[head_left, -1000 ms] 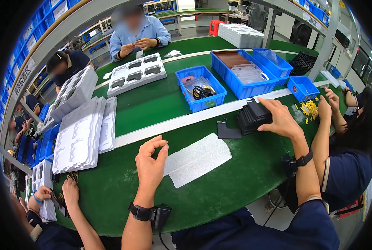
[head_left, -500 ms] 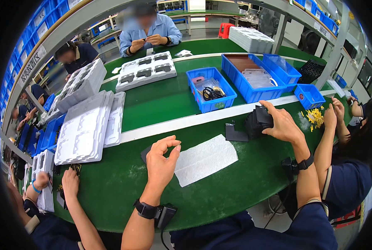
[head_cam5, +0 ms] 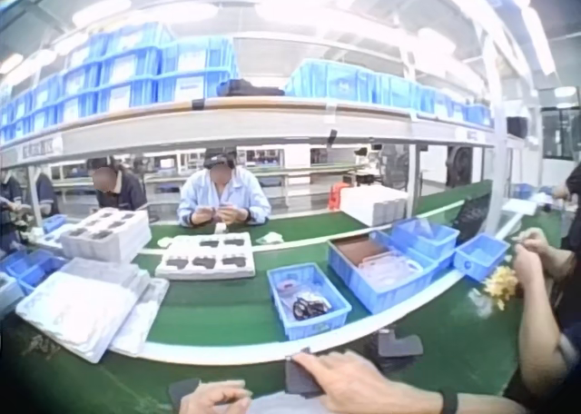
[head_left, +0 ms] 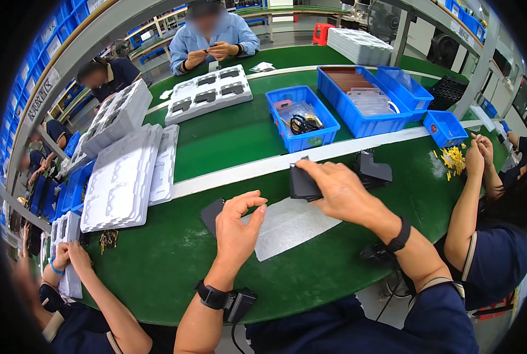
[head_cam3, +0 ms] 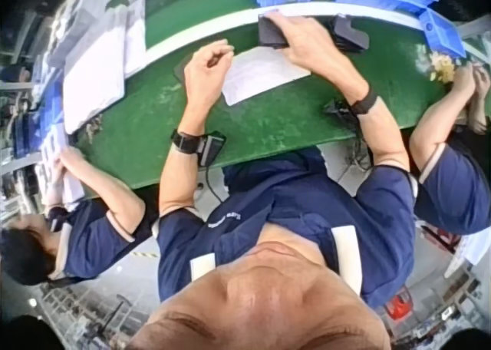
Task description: Assembling small plastic housing components and applying adhesive strips at an industrial workstation.
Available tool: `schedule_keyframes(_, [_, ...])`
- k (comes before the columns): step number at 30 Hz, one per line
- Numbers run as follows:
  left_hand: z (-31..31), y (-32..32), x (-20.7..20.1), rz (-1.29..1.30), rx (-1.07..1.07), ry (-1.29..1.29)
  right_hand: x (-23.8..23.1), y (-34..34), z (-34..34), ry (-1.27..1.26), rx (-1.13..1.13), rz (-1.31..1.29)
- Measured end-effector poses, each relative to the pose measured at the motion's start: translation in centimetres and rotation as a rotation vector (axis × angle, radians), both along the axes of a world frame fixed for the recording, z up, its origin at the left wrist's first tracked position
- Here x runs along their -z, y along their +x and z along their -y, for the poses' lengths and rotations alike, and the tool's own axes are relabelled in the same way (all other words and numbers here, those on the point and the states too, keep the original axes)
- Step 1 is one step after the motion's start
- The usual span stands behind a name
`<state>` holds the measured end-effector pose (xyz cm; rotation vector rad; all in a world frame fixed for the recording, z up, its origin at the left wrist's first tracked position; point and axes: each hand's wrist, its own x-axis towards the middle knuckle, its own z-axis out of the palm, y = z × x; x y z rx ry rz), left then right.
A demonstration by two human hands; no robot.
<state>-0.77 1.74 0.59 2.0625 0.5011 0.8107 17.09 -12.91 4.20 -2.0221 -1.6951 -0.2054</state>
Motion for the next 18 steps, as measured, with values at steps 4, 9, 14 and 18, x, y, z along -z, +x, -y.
schedule_keyframes(4, [0.7,0.1,0.6,-0.008,0.04,0.014,2.9,-0.3,-2.0,-0.005,0.004,-0.102])
schedule_keyframes(9, [1.1,0.2,0.7,-0.087,0.116,0.011,3.2,0.3,-1.6,0.024,-0.06,-0.161])
schedule_keyframes(14, [1.1,0.5,0.7,-0.105,0.144,-0.058,3.7,0.9,-1.2,0.116,-0.064,-0.231])
schedule_keyframes(18, [1.1,0.5,0.6,-0.154,0.132,-0.281,3.3,0.4,-1.3,0.17,-0.042,-0.149])
